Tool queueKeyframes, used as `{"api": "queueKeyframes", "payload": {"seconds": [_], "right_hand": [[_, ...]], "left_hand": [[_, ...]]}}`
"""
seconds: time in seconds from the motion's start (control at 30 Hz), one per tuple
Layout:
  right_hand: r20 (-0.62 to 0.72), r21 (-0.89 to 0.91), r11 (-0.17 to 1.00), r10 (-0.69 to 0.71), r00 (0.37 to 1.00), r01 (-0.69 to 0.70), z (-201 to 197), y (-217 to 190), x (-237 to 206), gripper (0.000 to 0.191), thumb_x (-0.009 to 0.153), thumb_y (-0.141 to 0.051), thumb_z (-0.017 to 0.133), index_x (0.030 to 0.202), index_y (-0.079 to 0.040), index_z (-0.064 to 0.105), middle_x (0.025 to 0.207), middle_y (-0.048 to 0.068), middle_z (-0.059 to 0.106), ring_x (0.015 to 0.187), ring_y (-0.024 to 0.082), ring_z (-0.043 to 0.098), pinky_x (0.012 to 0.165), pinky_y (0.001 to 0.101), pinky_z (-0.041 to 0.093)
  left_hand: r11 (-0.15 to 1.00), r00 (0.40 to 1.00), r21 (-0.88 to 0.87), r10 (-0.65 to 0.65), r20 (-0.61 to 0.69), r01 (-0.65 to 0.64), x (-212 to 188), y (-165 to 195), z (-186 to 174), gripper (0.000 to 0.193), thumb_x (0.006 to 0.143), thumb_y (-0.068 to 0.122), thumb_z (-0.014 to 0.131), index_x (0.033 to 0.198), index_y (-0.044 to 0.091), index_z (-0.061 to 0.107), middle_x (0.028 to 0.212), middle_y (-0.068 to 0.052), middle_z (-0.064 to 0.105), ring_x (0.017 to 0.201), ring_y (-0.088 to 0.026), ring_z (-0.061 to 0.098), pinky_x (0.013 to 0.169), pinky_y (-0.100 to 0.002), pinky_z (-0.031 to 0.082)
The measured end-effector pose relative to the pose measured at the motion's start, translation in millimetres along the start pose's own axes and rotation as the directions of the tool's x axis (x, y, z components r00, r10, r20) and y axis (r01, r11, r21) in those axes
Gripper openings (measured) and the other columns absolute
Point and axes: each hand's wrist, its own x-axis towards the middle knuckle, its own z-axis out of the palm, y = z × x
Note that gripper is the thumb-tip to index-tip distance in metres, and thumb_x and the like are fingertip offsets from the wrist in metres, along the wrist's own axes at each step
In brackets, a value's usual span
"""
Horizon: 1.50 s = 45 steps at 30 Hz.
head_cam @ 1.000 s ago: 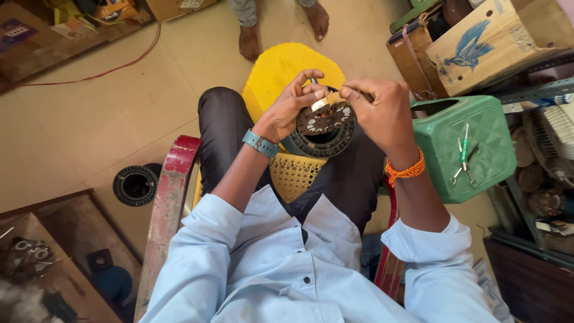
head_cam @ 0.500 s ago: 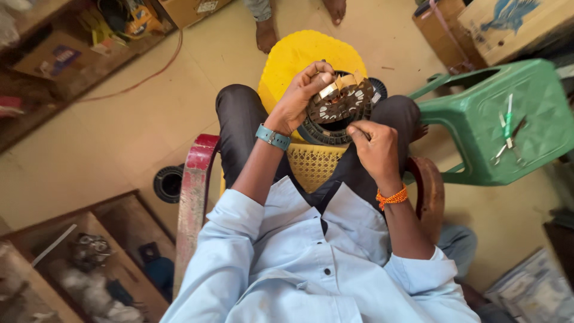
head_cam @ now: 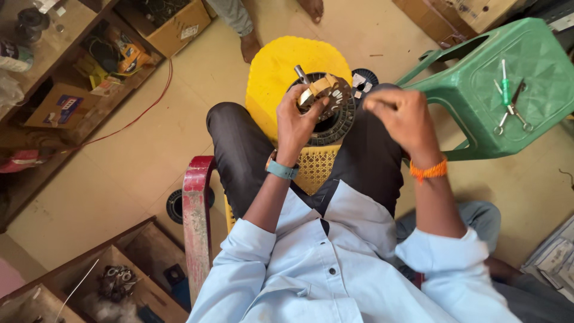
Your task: The person sits and repeatedly places small white rectangular blocks into slots on a circular metal component. They rotate the component to access different slots and continue inserting blocks throughout the clip.
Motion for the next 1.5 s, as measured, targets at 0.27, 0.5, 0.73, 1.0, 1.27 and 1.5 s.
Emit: {"api": "queueKeyframes", "payload": {"seconds": [0.27,0.5,0.73,1.0,1.27,1.5], "right_hand": [[0.28,-0.216,0.966,-0.082,0.956,0.146,4.0,-33.3,108.3,0.02,0.092,-0.02,0.073,0.104,-0.006,0.079,0.084,0.017,0.074,0.07,0.023,0.073,0.071,0.0336,0.055],[0.444,-0.256,0.945,-0.074,0.893,0.206,41.0,-15.3,153.1,0.021,0.085,-0.021,0.074,0.1,-0.008,0.081,0.086,0.016,0.076,0.075,0.024,0.072,0.073,0.0366,0.054],[0.517,-0.199,0.967,-0.035,0.855,0.159,69.5,19.4,168.9,0.024,0.083,-0.021,0.075,0.102,-0.007,0.08,0.086,0.015,0.077,0.075,0.02,0.073,0.073,0.034,0.055],[0.375,-0.123,0.97,-0.148,0.915,0.207,47.4,-16.0,160.0,0.02,0.09,-0.02,0.077,0.102,-0.003,0.079,0.084,0.012,0.076,0.072,0.013,0.069,0.068,0.0301,0.053],[0.197,-0.191,0.945,-0.23,0.953,0.267,13.6,-105.8,88.9,0.014,0.091,-0.017,0.079,0.095,-0.004,0.078,0.058,0.003,0.054,0.053,0.008,0.048,0.051,0.0304,0.038],[0.047,-0.151,0.988,-0.028,0.999,0.035,16.2,-88.2,20.0,0.015,0.091,-0.014,0.077,0.085,-0.002,0.072,0.056,-0.001,0.041,0.054,0.005,0.036,0.049,0.0296,0.03]], "left_hand": [[0.997,0.997,-0.034,0.072,-0.039,-0.073,0.7,-3.7,2.0,0.03,0.083,0.014,0.082,0.105,-0.001,0.068,0.095,-0.013,0.072,0.087,-0.023,0.072,0.081,-0.034,0.056],[0.999,0.999,-0.005,0.035,-0.026,-0.035,3.4,-5.4,0.5,0.033,0.081,0.016,0.082,0.105,-0.002,0.069,0.097,-0.014,0.072,0.088,-0.023,0.071,0.08,-0.034,0.055],[0.856,0.957,-0.459,-0.124,0.263,0.237,13.0,-18.4,-9.8,0.051,0.082,0.009,0.078,0.123,0.007,0.048,0.109,-0.011,0.071,0.1,-0.016,0.066,0.084,-0.031,0.056],[0.33,0.805,-0.739,-0.33,0.493,0.588,33.8,-39.1,-24.7,0.043,0.093,0.013,0.07,0.126,0.009,0.043,0.108,-0.01,0.073,0.097,-0.017,0.07,0.083,-0.034,0.06],[0.37,0.818,-0.734,-0.167,0.55,0.569,42.6,-50.6,-27.3,0.019,0.098,0.007,0.07,0.114,0.006,0.059,0.1,-0.002,0.07,0.089,-0.009,0.066,0.079,-0.027,0.058],[0.44,0.841,-0.721,-0.194,0.506,0.535,40.7,-52.2,-23.4,0.014,0.095,0.009,0.073,0.105,0.006,0.064,0.085,0.003,0.068,0.077,-0.006,0.065,0.072,-0.024,0.055]]}}
